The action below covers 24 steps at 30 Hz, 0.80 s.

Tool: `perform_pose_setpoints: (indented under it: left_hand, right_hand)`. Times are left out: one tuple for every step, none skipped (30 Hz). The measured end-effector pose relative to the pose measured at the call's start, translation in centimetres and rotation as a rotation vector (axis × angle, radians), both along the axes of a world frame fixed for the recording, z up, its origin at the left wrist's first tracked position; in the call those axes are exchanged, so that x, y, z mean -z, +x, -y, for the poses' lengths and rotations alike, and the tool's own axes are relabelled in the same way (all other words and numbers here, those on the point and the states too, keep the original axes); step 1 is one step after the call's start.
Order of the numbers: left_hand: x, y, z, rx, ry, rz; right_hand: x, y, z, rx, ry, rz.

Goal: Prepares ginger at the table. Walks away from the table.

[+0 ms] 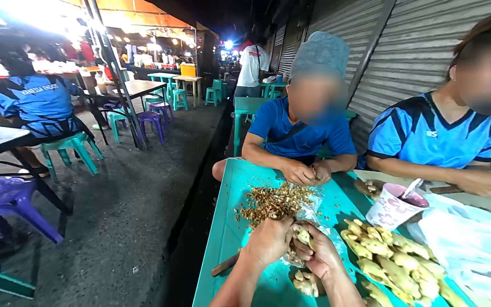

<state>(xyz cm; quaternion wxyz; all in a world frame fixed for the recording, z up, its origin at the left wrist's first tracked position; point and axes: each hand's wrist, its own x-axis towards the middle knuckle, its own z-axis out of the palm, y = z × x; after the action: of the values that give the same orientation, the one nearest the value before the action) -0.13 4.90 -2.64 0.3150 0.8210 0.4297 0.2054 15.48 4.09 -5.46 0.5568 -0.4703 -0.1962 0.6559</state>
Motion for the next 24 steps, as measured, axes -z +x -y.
perform_pose_setpoints:
  left_hand:
    - [-0.2,0.2,0.3,0.017,-0.023,0.009]
    - [-0.3,0.5,0.5,0.036,-0.049,0.007]
    - [-0.4,0.7,0.7,0.053,-0.062,0.014]
    - [-0.4,0.8,0.7,0.067,-0.068,0.04]
    - [-0.6,0.6,0.7,0.071,-0.071,0.074]
    - [-0.7,0.2,0.6,0.054,-0.07,0.103]
    - [-0.7,-0.2,0.3,0.021,-0.063,0.116]
    - [-0.7,-0.9,-0.1,-0.01,-0.065,0.099]
    - [-0.7,-1.4,-0.4,-0.038,-0.07,0.077]
    - [-0.8,-1.7,-0.6,-0.064,-0.079,0.064]
    - [-0.9,-1.8,-0.7,-0.086,-0.088,0.068]
    - [-0.9,-1.7,-0.7,-0.105,-0.092,0.076]
    - [-0.9,-1.5,-0.6,-0.12,-0.083,0.083]
    - [-0.8,-1.3,-0.5,-0.127,-0.071,0.087]
    - [-0.8,-1.2,-0.4,-0.126,-0.052,0.09]
    - [-0.7,-1.0,-0.3,-0.121,-0.037,0.09]
    - [-0.6,-1.0,-0.2,-0.116,-0.028,0.086]
    - [-0.5,-0.9,-0.1,-0.115,-0.025,0.071]
    - [-0.5,-0.8,-0.1,-0.117,-0.027,0.045]
    - [-0.5,-0.6,0.0,-0.125,-0.032,0.017]
    - [-0.5,-0.4,0.1,-0.14,-0.033,-0.009]
    - [-0.5,-0.2,0.2,-0.16,-0.033,-0.023]
    - [-0.5,0.0,0.3,-0.178,-0.033,-0.028]
    - [-0.6,0.1,0.4,-0.186,-0.036,-0.025]
  right_hand:
    - [0.0,-0.1,-0.1,0.024,0.008,-0.014]
    - [0.1,-0.1,-0.1,0.049,0.023,-0.038]
    - [0.2,0.0,0.0,0.061,0.058,-0.062]
    - [0.4,0.4,0.0,0.053,0.099,-0.073]
    - [0.6,0.8,0.0,0.028,0.143,-0.08]
    - [0.8,1.1,0.0,-0.005,0.179,-0.085]
    - [0.8,1.2,0.1,-0.035,0.214,-0.09]
    - [0.7,1.2,0.2,-0.048,0.246,-0.1]
    - [0.6,1.0,0.3,-0.033,0.277,-0.118]
    - [0.6,0.9,0.3,0.003,0.312,-0.14]
    - [0.7,0.9,0.2,0.04,0.343,-0.155]
    - [0.7,1.1,0.1,0.068,0.364,-0.169]
    - [0.8,1.1,0.1,0.101,0.369,-0.184]
    - [0.8,1.1,0.0,0.144,0.361,-0.207]
    - [0.7,1.0,-0.2,0.199,0.347,-0.24]
    - [0.7,1.0,-0.3,0.243,0.339,-0.276]
    - [0.7,1.1,-0.4,0.263,0.342,-0.31]
    - [0.8,1.2,-0.4,0.259,0.353,-0.337]
    - [0.8,1.4,-0.4,0.243,0.371,-0.356]
    - [0.9,1.6,-0.5,0.234,0.395,-0.384]
    - [0.9,1.7,-0.5,0.231,0.418,-0.417]
    - [0.8,1.8,-0.5,0.236,0.432,-0.425]
    - [0.7,1.7,-0.4,0.248,0.443,-0.42]
    - [0.6,1.6,-0.4,0.264,0.455,-0.423]
